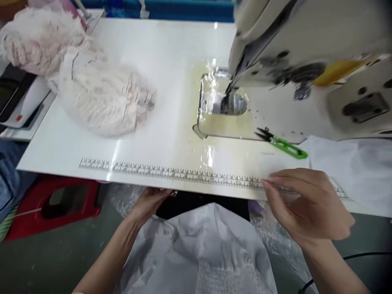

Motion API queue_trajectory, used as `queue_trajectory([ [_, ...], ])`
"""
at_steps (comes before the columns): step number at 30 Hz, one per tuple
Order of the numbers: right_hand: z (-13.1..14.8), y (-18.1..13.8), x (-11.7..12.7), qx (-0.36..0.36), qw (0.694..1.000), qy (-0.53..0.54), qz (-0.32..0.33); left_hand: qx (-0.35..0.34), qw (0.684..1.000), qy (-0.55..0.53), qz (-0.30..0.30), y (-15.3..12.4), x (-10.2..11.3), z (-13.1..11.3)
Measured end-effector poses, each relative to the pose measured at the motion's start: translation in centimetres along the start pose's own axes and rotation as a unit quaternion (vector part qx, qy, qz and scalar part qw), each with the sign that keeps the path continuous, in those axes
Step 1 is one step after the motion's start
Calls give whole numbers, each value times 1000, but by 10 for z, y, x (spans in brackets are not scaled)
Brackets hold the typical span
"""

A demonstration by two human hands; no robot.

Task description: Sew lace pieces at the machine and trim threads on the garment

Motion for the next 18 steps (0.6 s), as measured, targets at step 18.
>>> queue_trajectory([
  [18,59,-65,-44,-45,980,130,141,297,856,-401,138,-47,-76,-38],
])
Point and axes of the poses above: each hand's wrist, its own y-axis towards the middle knuckle, its own x-axis out of the back of the hand, z = x × y, the point moved 4 cm from there along y, towards the middle knuckle, and after that the axes turned 1 degree about z, right-handed, at the moved point
